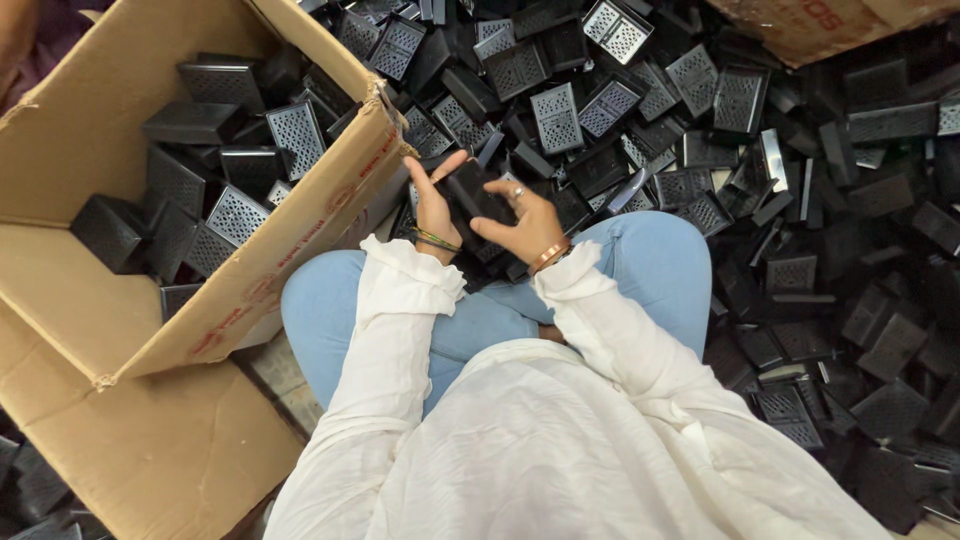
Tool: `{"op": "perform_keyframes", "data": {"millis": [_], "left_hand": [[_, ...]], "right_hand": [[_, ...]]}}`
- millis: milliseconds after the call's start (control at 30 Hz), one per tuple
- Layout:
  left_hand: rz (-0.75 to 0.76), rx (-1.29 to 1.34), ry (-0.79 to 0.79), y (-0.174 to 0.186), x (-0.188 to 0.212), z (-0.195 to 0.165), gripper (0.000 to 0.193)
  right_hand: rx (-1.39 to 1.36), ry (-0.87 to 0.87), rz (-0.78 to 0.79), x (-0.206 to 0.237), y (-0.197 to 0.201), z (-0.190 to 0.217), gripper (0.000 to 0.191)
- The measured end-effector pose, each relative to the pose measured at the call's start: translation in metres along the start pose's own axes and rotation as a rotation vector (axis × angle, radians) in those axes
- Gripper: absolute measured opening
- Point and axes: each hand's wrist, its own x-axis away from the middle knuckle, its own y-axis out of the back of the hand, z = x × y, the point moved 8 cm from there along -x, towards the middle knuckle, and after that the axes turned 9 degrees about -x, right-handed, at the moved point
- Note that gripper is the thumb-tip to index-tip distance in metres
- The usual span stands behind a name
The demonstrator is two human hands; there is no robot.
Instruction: The person sits on the floor among a large spread of black plastic grater-like components and picks them up one at a time, placing each into an open cardboard box beside them. They occasionally turn a part over in their hands before dropping it into the box, continuing this pick-and-place cycle throughout the clip.
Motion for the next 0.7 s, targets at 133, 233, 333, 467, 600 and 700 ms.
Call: {"op": "perform_keyframes", "data": {"millis": [133, 233, 333, 467, 600, 700], "left_hand": [[0.022, -0.005, -0.004, -0.010, 0.003, -0.001, 0.090], [0.068, -0.056, -0.120, -0.010, 0.001, -0.003, 0.074], [0.108, -0.203, -0.271, -0.012, 0.002, -0.003, 0.046], [0.113, -0.121, -0.270, -0.010, 0.002, 0.001, 0.041], [0.086, -0.084, -0.229, -0.012, 0.006, -0.013, 0.040], [0.189, 0.098, -0.212, -0.026, 0.018, -0.033, 0.042]], "right_hand": [[0.048, 0.052, 0.017, 0.002, -0.003, -0.004, 0.054], [0.026, 0.018, 0.002, -0.001, -0.004, -0.009, 0.057], [0.074, 0.019, -0.022, -0.001, -0.005, -0.007, 0.058], [0.334, 0.106, -0.015, 0.001, -0.007, 0.003, 0.058], [0.218, 0.088, 0.056, -0.001, 0.002, -0.003, 0.050], [-0.323, -0.238, 0.009, -0.001, 0.017, -0.033, 0.053]]}}
